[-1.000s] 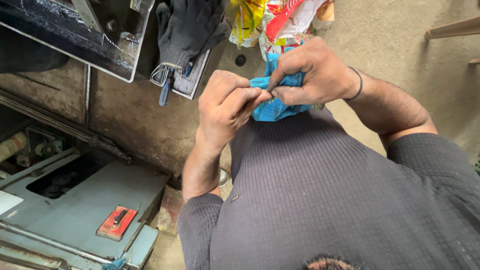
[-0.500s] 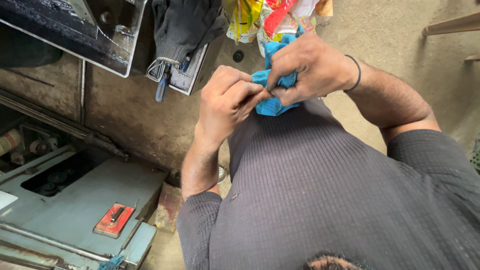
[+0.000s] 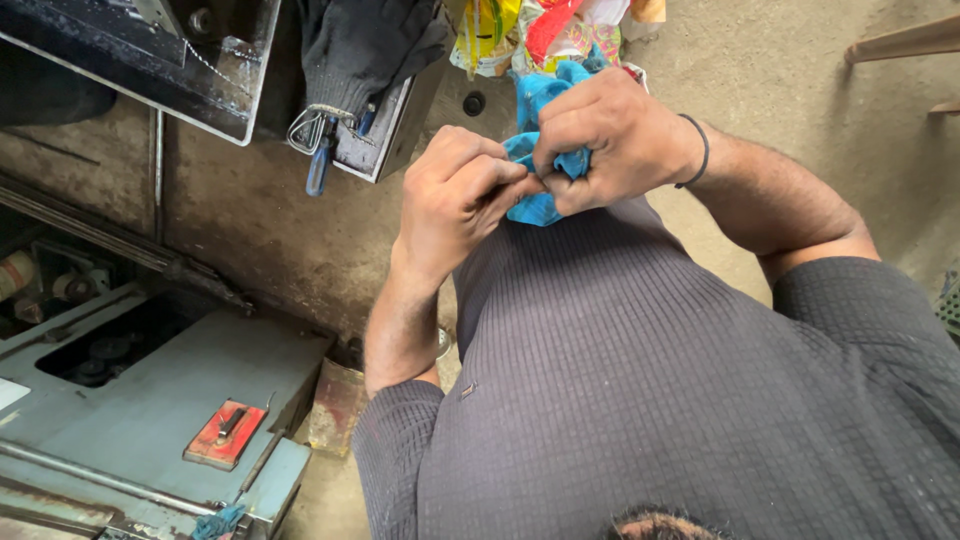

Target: The person wipes their hands with a blue cloth, handles a pair of black gloves, and wraps adhesive tape around a dark object at a metal table. They then move to a lathe machine, operate its handle, and use a sponge-like piece near a bucket filled with metal pins.

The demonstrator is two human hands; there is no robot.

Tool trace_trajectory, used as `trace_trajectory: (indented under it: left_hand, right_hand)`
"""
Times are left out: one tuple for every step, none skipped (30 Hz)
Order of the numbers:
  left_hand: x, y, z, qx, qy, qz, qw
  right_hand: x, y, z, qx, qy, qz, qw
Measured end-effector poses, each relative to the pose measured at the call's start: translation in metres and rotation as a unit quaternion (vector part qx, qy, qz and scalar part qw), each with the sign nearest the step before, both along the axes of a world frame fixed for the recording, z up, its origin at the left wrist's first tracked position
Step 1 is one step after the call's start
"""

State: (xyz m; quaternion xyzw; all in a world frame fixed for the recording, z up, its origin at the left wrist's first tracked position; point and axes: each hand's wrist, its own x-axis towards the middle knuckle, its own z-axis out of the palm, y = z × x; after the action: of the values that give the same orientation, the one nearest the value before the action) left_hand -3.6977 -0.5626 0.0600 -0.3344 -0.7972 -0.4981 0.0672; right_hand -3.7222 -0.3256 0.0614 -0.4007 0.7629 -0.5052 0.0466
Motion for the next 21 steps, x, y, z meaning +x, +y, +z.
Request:
trace_trajectory:
  left_hand:
    - [0.000, 0.000, -0.001, 0.004, 0.001, 0.002, 1.000]
    - [0.001, 0.001, -0.002, 0.007, -0.002, 0.008, 1.000]
    - [0.001, 0.002, -0.002, 0.010, -0.005, 0.014, 1.000]
    - [0.002, 0.002, -0.003, 0.013, -0.007, 0.020, 1.000]
    - [0.002, 0.003, -0.003, 0.020, -0.008, 0.023, 0.999]
    - [0.003, 0.003, -0.003, 0.027, -0.010, 0.026, 0.999]
    - [0.004, 0.003, -0.004, 0.034, -0.012, 0.029, 0.999]
    - [0.005, 0.003, -0.004, 0.041, -0.017, 0.029, 0.999]
    - [0.005, 0.003, -0.004, 0.047, -0.023, 0.028, 0.998]
    - [0.006, 0.003, -0.005, 0.054, -0.028, 0.028, 0.998]
    - [0.006, 0.003, -0.005, 0.054, -0.034, 0.032, 0.997]
    - [0.007, 0.002, -0.006, 0.053, -0.040, 0.035, 0.997]
    - [0.007, 0.002, -0.006, 0.053, -0.046, 0.039, 0.997]
    - [0.007, 0.002, -0.007, 0.056, -0.052, 0.040, 0.996]
    - [0.007, 0.002, -0.008, 0.059, -0.057, 0.042, 0.996]
    - [0.007, 0.002, -0.008, 0.062, -0.062, 0.044, 0.995]
    - [0.007, 0.002, -0.008, 0.068, -0.070, 0.041, 0.994]
    - [0.008, 0.002, -0.009, 0.073, -0.078, 0.037, 0.994]
    - [0.008, 0.002, -0.009, 0.078, -0.086, 0.034, 0.993]
    - [0.009, 0.002, -0.009, 0.077, -0.088, 0.034, 0.993]
    - [0.009, 0.002, -0.009, 0.075, -0.090, 0.035, 0.992]
  right_hand:
    - [0.001, 0.000, -0.001, 0.000, 0.002, -0.005, 1.000]
    - [0.002, 0.001, -0.003, 0.000, 0.004, -0.011, 1.000]
    - [0.004, 0.001, -0.004, -0.005, 0.006, -0.019, 1.000]
    - [0.005, 0.001, -0.005, -0.010, 0.009, -0.027, 1.000]
    - [0.006, 0.002, -0.006, -0.014, 0.011, -0.035, 0.999]
    - [0.008, 0.003, -0.007, -0.019, 0.005, -0.041, 0.999]
    - [0.009, 0.003, -0.007, -0.024, -0.002, -0.048, 0.999]
    - [0.009, 0.004, -0.008, -0.029, -0.008, -0.054, 0.998]
    - [0.010, 0.004, -0.008, -0.033, -0.012, -0.057, 0.998]
    - [0.010, 0.005, -0.009, -0.036, -0.016, -0.059, 0.997]
    - [0.011, 0.005, -0.009, -0.040, -0.020, -0.061, 0.997]
    - [0.011, 0.006, -0.010, -0.037, -0.028, -0.061, 0.997]
    - [0.011, 0.006, -0.010, -0.034, -0.035, -0.060, 0.997]
    - [0.011, 0.007, -0.010, -0.031, -0.041, -0.060, 0.997]
    - [0.012, 0.007, -0.010, -0.037, -0.050, -0.058, 0.996]
    - [0.012, 0.007, -0.010, -0.042, -0.058, -0.056, 0.996]
    - [0.013, 0.007, -0.010, -0.048, -0.067, -0.054, 0.995]
    - [0.014, 0.008, -0.010, -0.052, -0.072, -0.053, 0.995]
    - [0.014, 0.008, -0.010, -0.057, -0.077, -0.052, 0.994]
    - [0.015, 0.008, -0.010, -0.062, -0.081, -0.051, 0.993]
    - [0.015, 0.008, -0.010, -0.064, -0.090, -0.049, 0.993]
